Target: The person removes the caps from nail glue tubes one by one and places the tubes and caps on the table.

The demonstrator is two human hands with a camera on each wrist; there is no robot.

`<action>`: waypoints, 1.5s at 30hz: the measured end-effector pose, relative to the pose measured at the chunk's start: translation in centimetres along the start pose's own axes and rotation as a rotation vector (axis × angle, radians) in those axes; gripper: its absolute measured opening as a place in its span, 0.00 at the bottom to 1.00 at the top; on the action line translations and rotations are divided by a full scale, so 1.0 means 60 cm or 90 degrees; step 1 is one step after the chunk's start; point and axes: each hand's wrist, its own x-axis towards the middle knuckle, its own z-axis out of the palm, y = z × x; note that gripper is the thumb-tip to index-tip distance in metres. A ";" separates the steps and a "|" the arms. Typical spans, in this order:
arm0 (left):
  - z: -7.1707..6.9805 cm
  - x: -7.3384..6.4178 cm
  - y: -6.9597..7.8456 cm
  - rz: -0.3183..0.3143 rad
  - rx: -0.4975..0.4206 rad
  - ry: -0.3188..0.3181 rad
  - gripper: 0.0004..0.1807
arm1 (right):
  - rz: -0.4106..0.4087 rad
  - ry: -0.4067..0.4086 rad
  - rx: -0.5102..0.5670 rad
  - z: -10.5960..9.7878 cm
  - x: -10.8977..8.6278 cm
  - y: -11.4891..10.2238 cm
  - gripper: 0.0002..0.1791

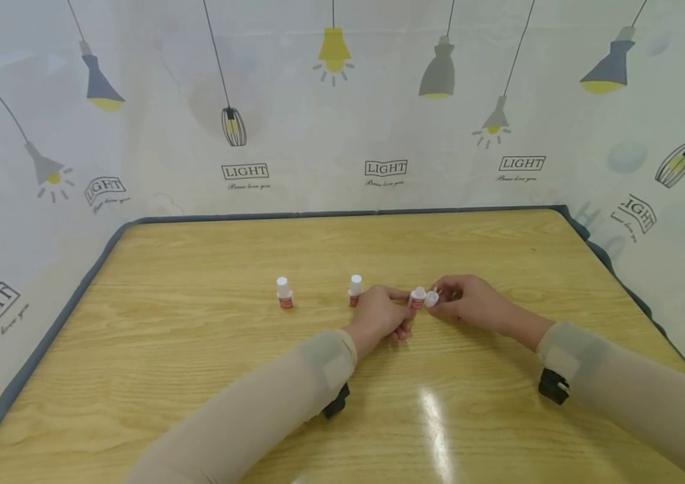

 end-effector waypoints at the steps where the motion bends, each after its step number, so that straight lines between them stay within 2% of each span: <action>1: 0.000 0.000 0.001 0.001 0.000 -0.001 0.21 | -0.002 -0.001 0.001 -0.001 0.000 0.000 0.15; 8: 0.000 0.001 -0.001 0.012 -0.006 -0.005 0.23 | 0.022 -0.055 0.012 -0.016 -0.001 -0.010 0.25; 15: -0.006 -0.001 -0.010 0.035 -0.013 -0.032 0.34 | 0.035 -0.098 -0.013 -0.040 0.001 -0.026 0.35; 21: -0.023 -0.025 -0.008 0.053 0.011 -0.098 0.41 | 0.017 -0.087 -0.049 -0.071 -0.004 -0.061 0.38; 26: -0.048 -0.050 0.004 0.098 0.047 -0.123 0.37 | -0.004 -0.062 -0.047 -0.099 -0.007 -0.111 0.36; 30: -0.073 -0.069 0.019 0.148 0.048 -0.103 0.32 | -0.023 -0.036 -0.047 -0.115 -0.005 -0.149 0.36; 33: -0.095 -0.079 0.024 0.180 0.074 -0.064 0.29 | -0.033 -0.024 -0.040 -0.118 0.000 -0.173 0.35; 41: -0.149 -0.088 0.026 0.204 0.118 0.031 0.32 | -0.048 -0.021 0.001 -0.101 0.014 -0.215 0.32; 45: -0.167 -0.088 0.023 0.206 0.145 0.060 0.35 | -0.057 -0.025 0.021 -0.080 0.025 -0.228 0.29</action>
